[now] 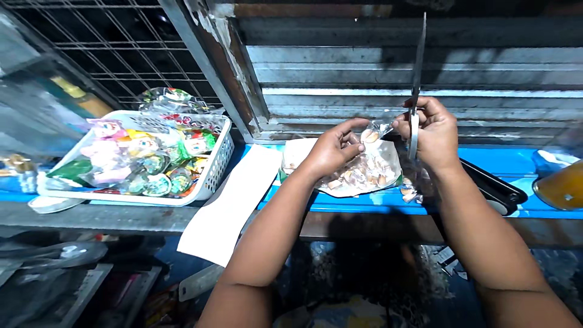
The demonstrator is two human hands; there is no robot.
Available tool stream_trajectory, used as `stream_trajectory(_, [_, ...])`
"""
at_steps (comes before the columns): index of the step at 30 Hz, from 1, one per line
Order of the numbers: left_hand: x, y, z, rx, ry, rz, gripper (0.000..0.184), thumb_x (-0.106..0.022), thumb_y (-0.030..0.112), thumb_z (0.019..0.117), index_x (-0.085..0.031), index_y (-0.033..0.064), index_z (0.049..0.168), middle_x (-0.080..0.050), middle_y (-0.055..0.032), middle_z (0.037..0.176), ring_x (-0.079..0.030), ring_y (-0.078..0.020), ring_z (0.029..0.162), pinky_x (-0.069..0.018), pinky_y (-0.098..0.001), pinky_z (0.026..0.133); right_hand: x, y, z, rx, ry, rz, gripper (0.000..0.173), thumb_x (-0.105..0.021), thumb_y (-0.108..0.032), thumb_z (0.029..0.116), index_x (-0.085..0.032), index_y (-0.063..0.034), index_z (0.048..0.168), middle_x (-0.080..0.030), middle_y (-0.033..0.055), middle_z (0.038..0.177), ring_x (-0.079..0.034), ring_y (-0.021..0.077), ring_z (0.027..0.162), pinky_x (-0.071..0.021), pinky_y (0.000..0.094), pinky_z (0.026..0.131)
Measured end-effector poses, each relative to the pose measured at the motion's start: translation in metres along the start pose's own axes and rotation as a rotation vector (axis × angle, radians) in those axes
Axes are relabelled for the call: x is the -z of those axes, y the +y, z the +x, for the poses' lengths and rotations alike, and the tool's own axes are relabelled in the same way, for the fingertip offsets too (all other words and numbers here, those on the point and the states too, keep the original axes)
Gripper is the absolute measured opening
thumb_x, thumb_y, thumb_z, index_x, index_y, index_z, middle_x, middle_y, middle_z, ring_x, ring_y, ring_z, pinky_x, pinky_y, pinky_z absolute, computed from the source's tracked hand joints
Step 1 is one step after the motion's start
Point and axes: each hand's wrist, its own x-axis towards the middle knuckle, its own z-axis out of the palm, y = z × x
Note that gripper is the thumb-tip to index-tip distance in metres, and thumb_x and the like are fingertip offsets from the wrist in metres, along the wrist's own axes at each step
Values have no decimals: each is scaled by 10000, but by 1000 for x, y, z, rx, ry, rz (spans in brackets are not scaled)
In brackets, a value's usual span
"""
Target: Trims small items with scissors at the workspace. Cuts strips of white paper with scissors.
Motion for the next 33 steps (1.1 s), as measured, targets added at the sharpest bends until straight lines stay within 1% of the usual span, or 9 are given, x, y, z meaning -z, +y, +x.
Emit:
stream_trajectory(2, [1,0,0,-42,11,-12,553,-642,-53,937,-498,36,1463,-642,-42,975,-597,-42,767,-519,-195,703,1,0,1,4,22,2,359,-729,2,870,-583,-46,1194,-703,-85,872,-647,-42,714,-546,135,658])
stream_trajectory(6, [1,3,-2,-97,-67,-99,595,-635,-99,901,-488,39,1461,-593,-90,1317,-619,-29,875,-525,-181,719,0,0,0,30,31,12,364,-724,12,865,-578,-50,1193,-698,-101,867,-648,-47,721,-547,133,661])
stream_trajectory(8, [2,3,-2,-91,-113,-162,523,-619,-108,899,-534,21,1399,-616,-64,1279,-614,-16,817,-529,-174,681,0,0,0,44,29,28,374,-720,24,865,-573,-45,1202,-699,-103,879,-665,-40,754,-570,146,711])
stream_trajectory(13, [6,3,-4,-22,-161,-177,224,-619,-75,931,-673,7,1133,-677,14,992,-631,-8,790,-550,-179,720,-1,0,-1,63,14,17,372,-721,26,862,-579,-37,1200,-702,-96,900,-674,-33,787,-579,157,749])
stream_trajectory(19, [12,4,-2,-27,2,-104,305,-597,-58,954,-666,-6,1247,-681,-30,1193,-632,0,945,-533,-187,834,10,-1,4,-89,-77,-150,384,-787,-177,884,-620,-45,1203,-620,-76,810,-541,-43,628,-477,139,596])
stream_trajectory(22, [18,3,0,-23,164,-62,341,-592,-56,961,-656,16,1287,-667,-36,1263,-624,7,865,-526,-182,759,20,-4,4,-114,-264,-283,431,-790,-213,878,-603,-83,1244,-613,-33,830,-545,1,645,-484,185,607])
stream_trajectory(25, [28,1,2,2,255,-49,380,-567,-58,981,-632,51,1340,-658,-43,1272,-616,-10,750,-527,-186,669,25,-7,3,-135,-448,-397,489,-795,-241,869,-574,-123,1288,-630,37,923,-567,102,692,-499,317,618])
stream_trajectory(30, [44,-3,2,8,273,-23,428,-575,-59,979,-600,58,1389,-637,-45,1337,-650,-19,845,-549,-205,753,33,3,6,-189,-610,-491,548,-866,-275,808,-623,-119,1275,-697,82,1018,-662,181,826,-564,438,738])
stream_trajectory(33, [44,1,0,13,255,-17,477,-573,-95,956,-595,68,1404,-625,-43,1363,-649,-27,834,-550,-214,750,36,5,6,-196,-621,-505,535,-877,-283,796,-641,-121,1247,-695,82,971,-650,179,782,-554,435,703])
